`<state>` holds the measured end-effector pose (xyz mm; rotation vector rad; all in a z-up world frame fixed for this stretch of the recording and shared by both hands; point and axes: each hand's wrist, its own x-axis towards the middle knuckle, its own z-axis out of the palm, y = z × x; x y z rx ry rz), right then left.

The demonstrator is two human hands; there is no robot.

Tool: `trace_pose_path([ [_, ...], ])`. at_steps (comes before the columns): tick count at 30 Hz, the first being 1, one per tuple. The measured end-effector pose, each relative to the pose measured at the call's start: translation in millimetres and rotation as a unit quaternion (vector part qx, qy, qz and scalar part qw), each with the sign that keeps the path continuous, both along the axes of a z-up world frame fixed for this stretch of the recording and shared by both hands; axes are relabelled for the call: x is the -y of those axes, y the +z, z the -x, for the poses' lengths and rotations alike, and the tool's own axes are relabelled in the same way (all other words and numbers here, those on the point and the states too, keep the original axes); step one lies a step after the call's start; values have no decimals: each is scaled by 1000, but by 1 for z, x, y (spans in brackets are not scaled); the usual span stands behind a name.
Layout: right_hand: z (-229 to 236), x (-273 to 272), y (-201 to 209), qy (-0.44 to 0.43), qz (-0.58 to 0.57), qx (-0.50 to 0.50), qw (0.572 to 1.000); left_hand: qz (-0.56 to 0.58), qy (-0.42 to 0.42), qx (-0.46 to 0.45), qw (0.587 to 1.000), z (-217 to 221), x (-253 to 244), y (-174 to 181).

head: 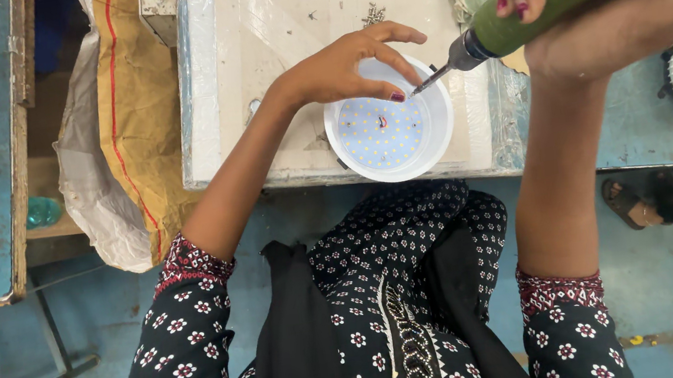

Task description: The person assembles a white LED light fixture by hand, using a green cordless drill to secure screws into the fixture's base. They handle multiple screws and the drill, working at a blue workbench with other similar fixtures nearby.

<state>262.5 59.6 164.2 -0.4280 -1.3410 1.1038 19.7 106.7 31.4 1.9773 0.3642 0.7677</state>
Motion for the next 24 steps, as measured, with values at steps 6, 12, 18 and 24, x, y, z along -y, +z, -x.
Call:
trace_pose_path([
  [6, 4, -18, -4, 10, -66, -10, 998, 22, 15, 25, 999, -5, -4, -11],
  [12, -17, -20, -26, -1, -62, 21, 998, 27, 65, 34, 997, -2, -2, -20],
  [18, -48, 3, -48, -62, -13, 48, 997, 214, 156, 72, 962, -1, 2, -26],
  [24, -38, 31, -35, -48, 2, 75, 996, 37, 198, 49, 978, -2, 6, -26],
])
